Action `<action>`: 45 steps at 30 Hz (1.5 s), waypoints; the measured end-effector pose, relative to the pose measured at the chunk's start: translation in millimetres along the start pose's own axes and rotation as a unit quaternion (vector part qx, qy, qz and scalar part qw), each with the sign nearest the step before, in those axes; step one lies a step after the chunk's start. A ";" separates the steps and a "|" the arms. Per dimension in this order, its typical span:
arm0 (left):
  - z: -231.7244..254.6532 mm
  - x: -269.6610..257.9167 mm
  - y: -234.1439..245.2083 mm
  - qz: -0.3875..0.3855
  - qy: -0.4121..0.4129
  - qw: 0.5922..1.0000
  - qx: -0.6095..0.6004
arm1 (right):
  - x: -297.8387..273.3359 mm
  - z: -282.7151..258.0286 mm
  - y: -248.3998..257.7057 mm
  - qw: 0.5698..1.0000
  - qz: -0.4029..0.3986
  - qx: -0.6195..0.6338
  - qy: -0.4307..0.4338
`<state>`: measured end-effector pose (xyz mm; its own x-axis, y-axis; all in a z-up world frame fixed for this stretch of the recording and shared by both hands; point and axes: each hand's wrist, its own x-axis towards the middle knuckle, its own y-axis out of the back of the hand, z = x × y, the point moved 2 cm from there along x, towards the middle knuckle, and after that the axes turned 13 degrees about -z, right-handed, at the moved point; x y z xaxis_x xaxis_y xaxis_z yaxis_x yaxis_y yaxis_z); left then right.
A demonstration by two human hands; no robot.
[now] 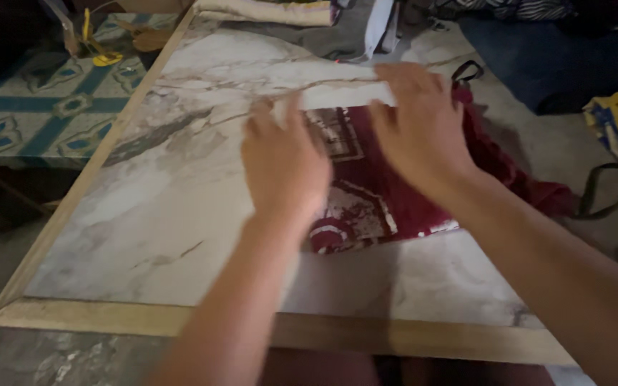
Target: The person folds several items of clothing including a green ribbed top, a maroon graphic t-shirt, a black garment, and a black patterned t-shirt by hand on a marble-topped table.
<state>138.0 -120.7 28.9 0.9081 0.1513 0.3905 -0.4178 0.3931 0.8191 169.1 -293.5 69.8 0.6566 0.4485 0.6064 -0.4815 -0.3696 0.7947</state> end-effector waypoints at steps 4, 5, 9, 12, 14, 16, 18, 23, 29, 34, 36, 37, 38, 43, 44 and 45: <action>9.7 -35.6 -7.1 -0.069 -0.019 0.986 0.152 | -11.3 -37.7 -13.6 0.951 -0.292 0.048 -0.084; 10.0 -37.4 -6.1 -0.076 -0.013 0.991 0.109 | -18.9 -43.6 -14.4 0.964 -0.263 0.048 -0.019; 19.9 -36.2 9.2 -0.135 0.014 0.989 0.063 | -33.7 -20.7 -10.9 0.963 -0.268 0.017 -0.006; 29.0 -41.3 21.6 -0.176 0.076 0.981 0.008 | -45.1 6.1 -2.4 0.965 -0.257 0.023 -0.050; 34.4 -41.4 28.6 -0.104 0.088 0.990 -0.023 | -57.4 10.3 2.3 0.970 -0.234 0.025 -0.065; 39.7 -40.9 31.0 -0.033 0.098 0.993 -0.060 | -66.1 15.3 8.1 0.974 -0.211 0.021 -0.084; 33.9 -32.1 31.9 -0.136 0.191 0.951 -0.200 | -66.1 15.8 12.5 0.980 -0.142 0.094 -0.107; 36.8 -23.0 25.9 -0.180 0.217 0.858 -0.429 | -67.8 12.9 25.8 0.989 -0.041 0.118 -0.085; 82.3 3.1 -7.1 -0.155 0.122 0.735 -0.649 | -67.2 21.3 63.1 0.829 -0.111 0.402 -0.372; 192.3 27.8 -6.4 -0.214 -0.081 0.830 -0.509 | -64.0 35.3 116.3 0.662 -0.105 0.607 -0.428; 251.9 17.1 -13.3 -0.248 -0.174 0.851 -0.429 | -67.8 41.2 124.8 0.653 -0.084 0.626 -0.418; 280.4 2.8 -17.7 -0.271 -0.252 0.839 -0.398 | -69.8 45.7 128.8 0.649 -0.073 0.634 -0.414; 297.5 -9.4 -21.4 -0.294 -0.328 0.821 -0.364 | -71.4 51.7 133.5 0.647 -0.060 0.640 -0.411; 310.9 -37.6 -24.9 -0.270 -0.293 0.773 -0.493 | -85.2 87.6 154.9 0.623 0.000 0.677 -0.391; 307.4 -35.0 -29.5 -0.348 -0.190 0.768 -0.504 | -87.0 95.4 159.7 0.618 0.013 0.685 -0.387; 305.7 -29.0 -34.3 -0.385 -0.097 0.768 -0.502 | -87.5 103.6 164.5 0.613 0.023 0.692 -0.381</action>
<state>117.0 -415.9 118.0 0.8128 -0.5760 0.0868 0.5625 0.8149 0.1395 92.6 -477.8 144.7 0.9952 0.0958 0.0203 0.0972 -0.9401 -0.3267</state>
